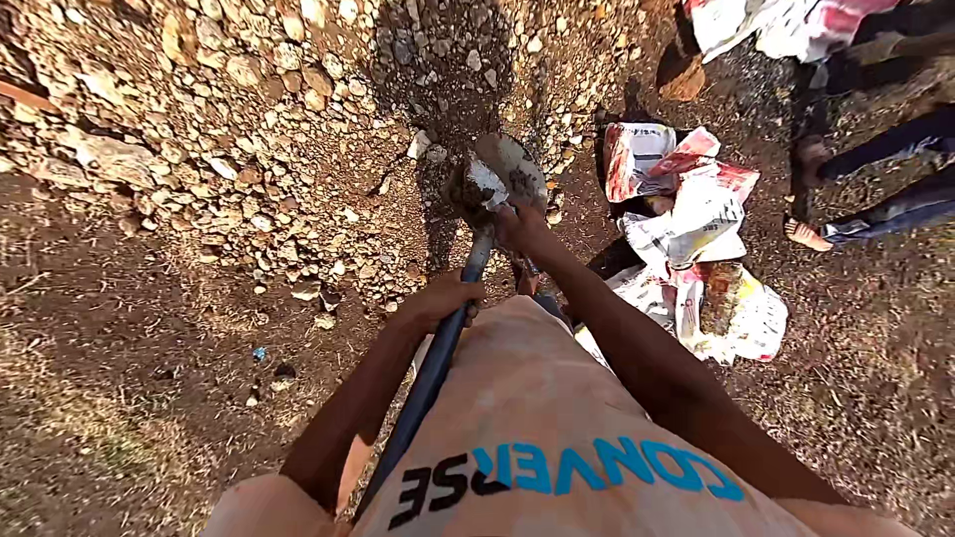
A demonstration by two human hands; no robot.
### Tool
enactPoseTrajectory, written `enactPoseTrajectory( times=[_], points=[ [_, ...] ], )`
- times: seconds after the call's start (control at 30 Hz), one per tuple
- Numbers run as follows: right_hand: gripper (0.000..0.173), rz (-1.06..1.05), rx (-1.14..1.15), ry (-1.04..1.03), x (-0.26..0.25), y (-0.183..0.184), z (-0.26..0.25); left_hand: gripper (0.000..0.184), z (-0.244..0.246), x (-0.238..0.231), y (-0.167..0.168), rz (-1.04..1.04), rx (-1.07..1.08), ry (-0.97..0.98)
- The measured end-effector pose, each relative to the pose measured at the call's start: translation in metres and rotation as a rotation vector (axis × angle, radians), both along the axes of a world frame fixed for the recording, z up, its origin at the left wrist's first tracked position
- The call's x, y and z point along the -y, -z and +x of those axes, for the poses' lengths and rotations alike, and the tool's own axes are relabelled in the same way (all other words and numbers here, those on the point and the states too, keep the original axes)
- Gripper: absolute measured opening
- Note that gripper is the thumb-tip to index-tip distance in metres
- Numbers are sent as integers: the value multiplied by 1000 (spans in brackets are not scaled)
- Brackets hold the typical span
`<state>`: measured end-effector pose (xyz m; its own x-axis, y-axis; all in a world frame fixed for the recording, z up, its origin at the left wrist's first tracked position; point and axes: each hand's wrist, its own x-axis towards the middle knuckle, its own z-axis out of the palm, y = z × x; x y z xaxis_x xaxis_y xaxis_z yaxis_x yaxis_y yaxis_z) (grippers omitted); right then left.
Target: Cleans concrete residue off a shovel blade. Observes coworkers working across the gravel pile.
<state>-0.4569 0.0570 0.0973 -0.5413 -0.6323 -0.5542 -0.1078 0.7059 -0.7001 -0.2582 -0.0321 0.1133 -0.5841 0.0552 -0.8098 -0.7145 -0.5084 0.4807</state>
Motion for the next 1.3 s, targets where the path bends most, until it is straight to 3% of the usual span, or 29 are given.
enactPoseTrajectory(
  times=[0.17, 0.2, 0.27, 0.37, 0.43, 0.53, 0.7, 0.77, 0.9, 1.0, 1.13, 1.2, 1.3],
  points=[
    [38, -341, 150, -4, -4, -40, -52, 18, 13, -2, 12, 117, -8, -98],
    [38, -257, 3, -66, -4, -38, -66, 16, 14, -1, 14, 129, -8, -119],
    [47, 141, -360, -166, -1, -22, -84, 12, 16, -1, 15, 136, 5, -163],
    [52, 360, -421, -171, -7, 0, -76, 15, 19, 7, 11, 112, 2, -193],
    [50, 370, -381, -242, -19, 1, -47, 15, 24, 9, 9, 91, 6, -217],
    [47, 222, -330, -250, -42, 4, 3, 18, 26, 17, 9, 65, -13, -232],
    [46, 199, -252, -325, -27, -2, 53, 19, 24, 23, 6, 45, -5, -242],
    [45, 256, -300, -382, -13, 9, 53, 19, 22, 24, 5, 47, -22, -244],
    [46, 478, -364, -388, 27, 33, 4, 24, 20, 15, 2, 28, -8, -172],
    [53, 413, -363, -298, 23, 6, -11, 25, 20, 13, 0, 57, -1, -162],
    [47, 249, -368, -309, -17, -25, 33, 23, 11, 17, 5, 66, -7, -173],
    [45, 264, -417, -394, -19, -13, 44, 23, 8, 20, 5, 58, 1, -164],
    [49, 411, -426, -437, 3, 30, 11, 25, 10, 19, 5, 43, 1, -139]
  ],
)
